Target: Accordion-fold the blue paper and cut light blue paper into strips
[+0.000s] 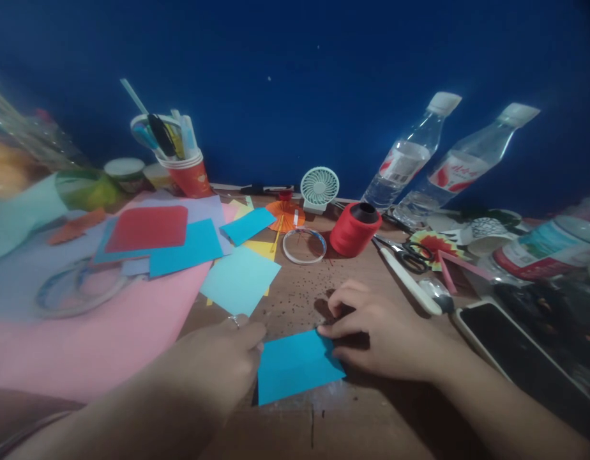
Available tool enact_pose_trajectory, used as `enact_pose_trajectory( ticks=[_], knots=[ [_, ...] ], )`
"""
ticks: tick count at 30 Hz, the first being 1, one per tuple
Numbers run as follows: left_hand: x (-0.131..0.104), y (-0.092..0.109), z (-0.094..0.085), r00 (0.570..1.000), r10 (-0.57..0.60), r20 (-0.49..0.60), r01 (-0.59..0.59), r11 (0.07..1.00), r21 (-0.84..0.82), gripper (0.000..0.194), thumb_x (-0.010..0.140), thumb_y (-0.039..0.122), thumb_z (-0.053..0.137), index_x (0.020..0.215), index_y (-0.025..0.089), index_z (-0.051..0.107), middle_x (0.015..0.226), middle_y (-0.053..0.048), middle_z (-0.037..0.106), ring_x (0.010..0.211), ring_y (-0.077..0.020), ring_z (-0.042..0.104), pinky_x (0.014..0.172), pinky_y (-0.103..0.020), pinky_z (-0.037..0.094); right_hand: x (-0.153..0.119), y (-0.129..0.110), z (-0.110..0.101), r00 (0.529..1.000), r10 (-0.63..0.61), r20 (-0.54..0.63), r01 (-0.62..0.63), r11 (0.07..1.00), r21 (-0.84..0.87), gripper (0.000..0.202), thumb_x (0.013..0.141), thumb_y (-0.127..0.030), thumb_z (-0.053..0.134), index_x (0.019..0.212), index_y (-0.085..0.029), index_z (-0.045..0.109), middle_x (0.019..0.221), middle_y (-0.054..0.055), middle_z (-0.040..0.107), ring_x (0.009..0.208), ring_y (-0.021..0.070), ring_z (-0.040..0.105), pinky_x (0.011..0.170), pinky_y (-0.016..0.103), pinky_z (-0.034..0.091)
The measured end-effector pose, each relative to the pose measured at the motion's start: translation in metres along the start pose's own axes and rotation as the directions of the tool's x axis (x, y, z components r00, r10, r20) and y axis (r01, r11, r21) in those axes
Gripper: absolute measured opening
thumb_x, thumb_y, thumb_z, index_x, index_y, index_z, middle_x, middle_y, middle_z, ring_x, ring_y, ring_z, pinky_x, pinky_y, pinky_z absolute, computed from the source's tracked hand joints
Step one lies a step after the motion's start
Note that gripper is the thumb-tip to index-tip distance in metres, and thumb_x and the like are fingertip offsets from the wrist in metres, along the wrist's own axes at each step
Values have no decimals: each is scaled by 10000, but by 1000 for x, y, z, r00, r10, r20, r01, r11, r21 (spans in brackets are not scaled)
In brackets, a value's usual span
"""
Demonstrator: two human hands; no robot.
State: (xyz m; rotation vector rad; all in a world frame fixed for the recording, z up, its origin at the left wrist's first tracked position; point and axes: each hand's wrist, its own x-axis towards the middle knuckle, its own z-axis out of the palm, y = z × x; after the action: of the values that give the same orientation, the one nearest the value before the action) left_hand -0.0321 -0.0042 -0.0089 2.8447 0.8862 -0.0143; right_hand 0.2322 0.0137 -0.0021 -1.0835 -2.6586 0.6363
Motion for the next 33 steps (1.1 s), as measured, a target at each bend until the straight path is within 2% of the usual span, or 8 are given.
enact_pose_trajectory(
  ticks=[2, 6, 11, 14, 19, 24, 30, 33],
  knots=[
    [3, 3, -6, 1000, -17, 8, 17, 1000, 8, 229, 797, 129, 429, 668, 195, 606, 660, -33, 566, 623, -189, 514, 592, -310, 331, 2, 1, 4, 999, 11, -34, -10, 999, 35, 94, 771, -313, 669, 776, -232, 716, 792, 21, 592, 826, 182, 491, 702, 313, 399],
    [11, 6, -12, 992, -123, -2, 123, 992, 35, 274, 888, 256, 441, 659, 197, 579, 682, -20, 559, 611, -182, 521, 523, -300, 306, 8, -1, 14, 989, 71, -128, -62, 995, 77, 221, 797, -274, 655, 604, -171, 627, 664, 16, 571, 736, 163, 499, 627, 280, 389],
    [18, 4, -7, 979, -189, -78, 185, 981, -61, 153, 875, 251, 498, 763, 190, 583, 768, -9, 571, 706, -178, 551, 577, -287, 372, 12, -10, 22, 965, 182, -187, -154, 976, 155, 113, 722, -164, 724, 783, -194, 634, 780, 0, 622, 785, 164, 525, 690, 283, 402],
    [18, 5, -7, 978, -174, -115, 153, 974, -169, 133, 873, 166, 473, 856, 196, 601, 827, -11, 585, 763, -168, 562, 652, -283, 415, 12, -14, 23, 964, 200, -173, -170, 970, 173, 102, 744, -109, 685, 742, -196, 631, 763, -2, 616, 779, 158, 532, 686, 273, 398],
    [18, 7, -7, 983, -109, -146, 86, 985, -151, 218, 865, 106, 419, 797, 190, 608, 796, -18, 596, 775, -167, 561, 695, -287, 435, 13, -21, 23, 966, 196, -167, -172, 974, 149, 166, 713, -25, 617, 720, -183, 569, 797, 1, 592, 785, 153, 508, 674, 258, 381],
    [18, 7, -5, 960, -236, -152, 190, 943, -272, 181, 855, 131, 426, 821, 180, 597, 833, -33, 604, 827, -182, 560, 742, -320, 443, 11, -27, 21, 967, 182, -176, -156, 976, 153, 161, 733, -30, 558, 709, -189, 541, 733, -12, 577, 714, 143, 500, 636, 252, 363],
    [18, 12, -18, 921, -385, -56, 317, 825, -468, 140, 826, 175, 456, 837, 197, 594, 765, 13, 618, 685, -144, 548, 606, -259, 421, 10, -28, 22, 894, 382, -236, -200, 809, 553, 138, 792, -119, 535, 889, -216, 550, 813, -6, 615, 761, 147, 566, 670, 258, 407],
    [20, 12, -20, 886, -463, 19, 359, 659, -661, 86, 768, 207, 530, 787, 194, 613, 669, 38, 586, 619, -130, 508, 556, -232, 373, 13, -26, 26, 861, 460, -217, -164, 655, 738, 184, 792, -176, 552, 974, -203, 539, 721, -17, 578, 665, 142, 546, 586, 245, 394]
  ],
)
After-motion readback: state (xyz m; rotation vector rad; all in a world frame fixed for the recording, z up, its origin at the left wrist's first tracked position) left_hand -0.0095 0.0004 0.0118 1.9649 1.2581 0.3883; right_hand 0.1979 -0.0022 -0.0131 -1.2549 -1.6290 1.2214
